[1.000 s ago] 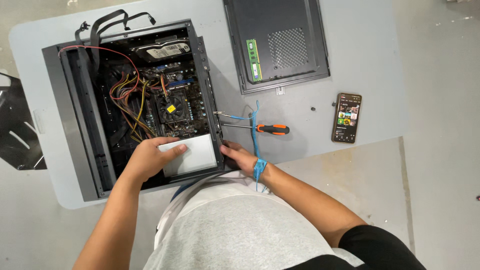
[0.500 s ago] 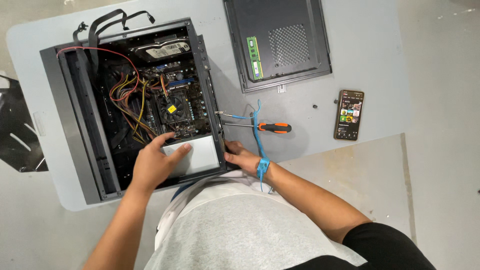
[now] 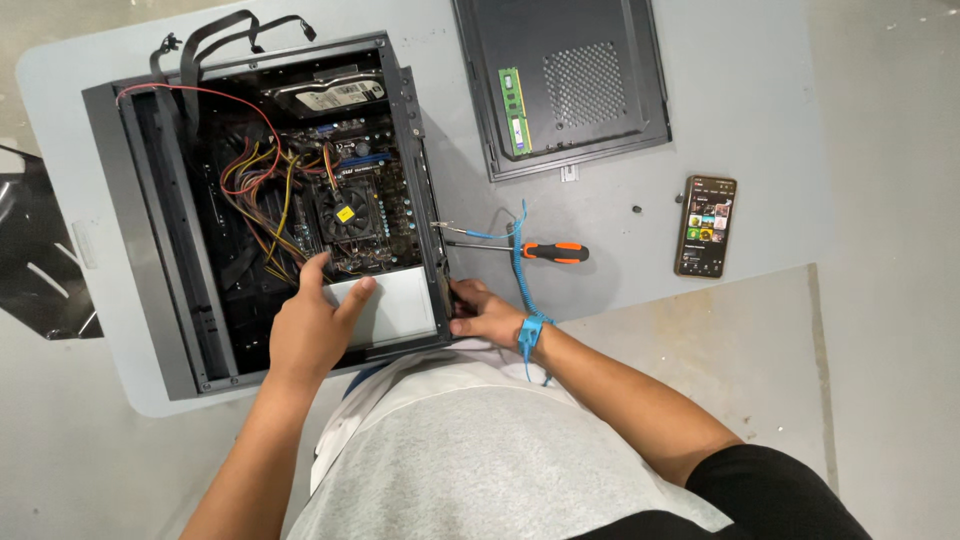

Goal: The person removes a power supply unit from a desktop computer case using a screwdriver, disconnects cables, and installs a new power supply unit by securing it with screws and reconnecting the cables.

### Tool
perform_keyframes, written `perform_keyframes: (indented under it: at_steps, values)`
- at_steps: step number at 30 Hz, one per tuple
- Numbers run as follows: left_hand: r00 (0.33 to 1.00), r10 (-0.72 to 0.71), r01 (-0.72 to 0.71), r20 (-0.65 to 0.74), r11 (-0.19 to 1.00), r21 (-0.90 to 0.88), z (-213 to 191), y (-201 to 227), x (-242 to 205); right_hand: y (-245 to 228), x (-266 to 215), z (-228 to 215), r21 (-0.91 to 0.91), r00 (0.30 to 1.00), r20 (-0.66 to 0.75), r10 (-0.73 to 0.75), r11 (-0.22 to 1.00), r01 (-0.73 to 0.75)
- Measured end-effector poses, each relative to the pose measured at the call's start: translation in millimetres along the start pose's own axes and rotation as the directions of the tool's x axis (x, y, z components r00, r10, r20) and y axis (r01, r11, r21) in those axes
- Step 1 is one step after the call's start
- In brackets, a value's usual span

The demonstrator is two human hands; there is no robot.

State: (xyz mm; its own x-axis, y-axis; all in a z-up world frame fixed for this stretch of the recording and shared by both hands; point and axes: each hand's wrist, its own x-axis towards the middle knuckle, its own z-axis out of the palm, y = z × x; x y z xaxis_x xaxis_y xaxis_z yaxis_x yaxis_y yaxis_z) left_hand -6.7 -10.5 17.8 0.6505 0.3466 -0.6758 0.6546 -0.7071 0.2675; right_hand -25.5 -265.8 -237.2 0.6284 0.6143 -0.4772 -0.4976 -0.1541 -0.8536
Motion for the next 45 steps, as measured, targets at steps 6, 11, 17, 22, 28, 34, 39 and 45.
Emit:
perform_keyframes:
  at_steps: [6, 11, 17, 22, 28, 34, 39, 45]
  values:
    - [0.994, -0.034, 0.056, -0.100, 0.973, 0.222, 2.1, -17.2, -1.1, -24.0, -9.6, 5.2, -0.072, 0.995, 0.079, -0.068, 0.995, 0.074]
    - [0.993, -0.040, 0.078, -0.111, 0.926, 0.369, 13.9, -39.8, -3.6, 25.2, 21.1, 3.6, -0.197, 0.993, -0.016, -0.119, 0.974, 0.114]
    - [0.994, -0.103, 0.110, -0.040, 0.921, 0.373, 11.3, -41.0, -10.7, -63.1, -13.2, 13.1, -0.424, 0.947, -0.160, -0.279, 0.885, 0.189]
    - [0.997, -0.071, 0.072, -0.016, 0.934, 0.350, 9.8, -33.3, -15.6, -79.9, -24.5, 20.1, -0.461, 0.923, -0.039, -0.384, 0.826, 0.324]
    - [0.991, 0.010, 0.033, -0.130, 0.945, 0.324, 26.7, -62.5, -3.8, -68.1, -20.9, 31.6, -0.507, 0.913, -0.017, -0.407, 0.791, 0.343]
    - [0.970, 0.082, -0.008, -0.227, 0.951, 0.310, 42.4, -89.6, 9.6, -53.4, -16.7, 43.2, -0.659, 0.854, -0.052, -0.517, 0.661, 0.360]
    - [0.962, 0.109, -0.029, -0.251, 0.953, 0.300, 40.3, -86.4, 7.2, -43.1, -17.5, 51.9, -0.646, 0.790, -0.102, -0.605, 0.644, 0.410]
    - [0.973, 0.076, -0.007, -0.218, 0.953, 0.302, 32.4, -63.2, -5.1, -47.6, -19.3, 49.0, -0.619, 0.751, -0.102, -0.653, 0.633, 0.465]
